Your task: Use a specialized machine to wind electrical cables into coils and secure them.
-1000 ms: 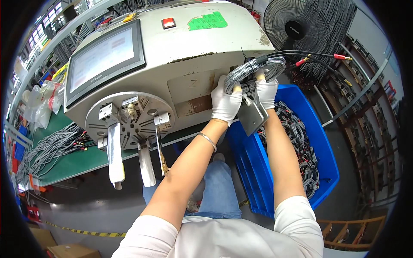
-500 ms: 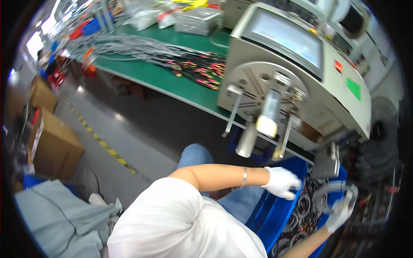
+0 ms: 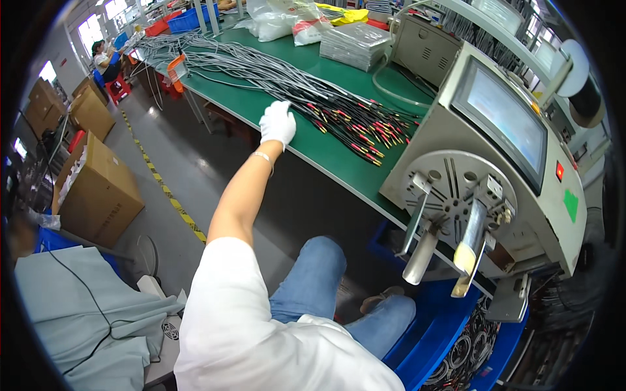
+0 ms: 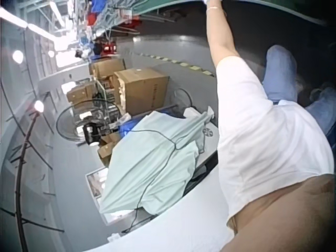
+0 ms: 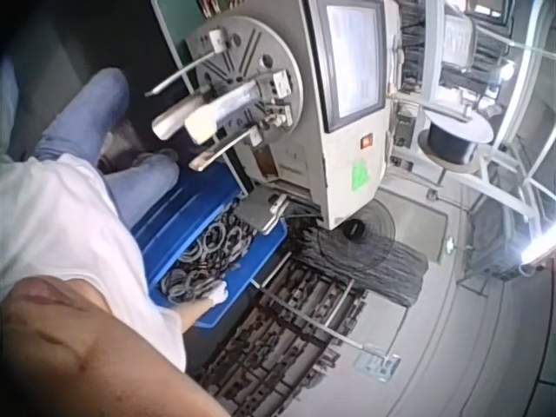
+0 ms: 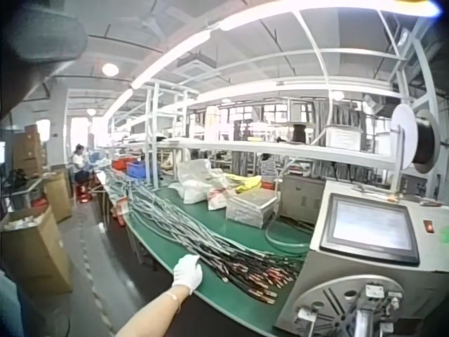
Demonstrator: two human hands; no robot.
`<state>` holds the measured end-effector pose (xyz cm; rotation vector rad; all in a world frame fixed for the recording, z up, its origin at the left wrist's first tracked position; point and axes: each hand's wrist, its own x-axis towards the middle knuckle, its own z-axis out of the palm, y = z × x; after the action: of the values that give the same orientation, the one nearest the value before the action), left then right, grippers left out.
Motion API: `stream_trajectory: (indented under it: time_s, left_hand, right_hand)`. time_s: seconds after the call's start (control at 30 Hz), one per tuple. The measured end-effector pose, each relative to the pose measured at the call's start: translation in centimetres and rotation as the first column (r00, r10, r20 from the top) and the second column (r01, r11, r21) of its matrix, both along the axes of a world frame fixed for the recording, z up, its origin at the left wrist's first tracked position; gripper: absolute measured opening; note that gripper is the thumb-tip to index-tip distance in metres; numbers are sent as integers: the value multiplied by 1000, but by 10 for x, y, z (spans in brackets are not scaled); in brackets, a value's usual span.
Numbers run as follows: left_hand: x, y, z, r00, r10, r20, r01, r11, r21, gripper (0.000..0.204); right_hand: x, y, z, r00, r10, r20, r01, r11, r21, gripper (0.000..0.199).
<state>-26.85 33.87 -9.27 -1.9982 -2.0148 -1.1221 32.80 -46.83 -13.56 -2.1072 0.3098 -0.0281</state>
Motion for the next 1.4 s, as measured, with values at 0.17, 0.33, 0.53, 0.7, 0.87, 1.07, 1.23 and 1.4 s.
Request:
stream_trajectory:
  time_s: [0.17, 0.33, 0.53, 0.7, 0.87, 1.07, 1.23, 1.4]
  left_hand:
    - [-38, 80, -19, 951, 160, -265, -122, 980, 156, 29]
    - [-45, 100, -7, 874, 0, -487, -8, 1000, -15, 26]
    - [-60, 106, 29, 916, -208, -343, 116, 956, -270, 22]
    - [-20, 87, 95, 937, -247, 247, 135, 908, 398, 24]
    - [67, 11, 205, 787, -601, 139, 272, 540, 797, 19]
    - [135, -151, 276, 456, -719, -525, 786, 48, 617, 15]
    - [194, -267, 268, -172, -761, -626, 984, -154, -83, 10]
    - [211, -299, 276, -372, -770, -519, 924, -254, -286, 12]
  right_hand:
    - [16, 3, -22, 917, 367, -154, -398, 853, -337, 37]
    - [-25, 38, -19, 907, 204, -368, -231, 972, -30, 34]
    - [-68, 83, 11, 784, 124, -609, -4, 981, 195, 31]
    - [-88, 177, 66, 930, 256, -264, -184, 946, 269, 26]
    - [-113, 232, 106, 915, 392, 97, -403, 871, 283, 23]
    - [-113, 260, 147, 853, 346, 390, -458, 855, 243, 34]
    - [-176, 288, 215, 467, 668, 579, -884, 345, 316, 48]
    - [-273, 300, 211, 153, 917, 369, -988, 140, 62, 46]
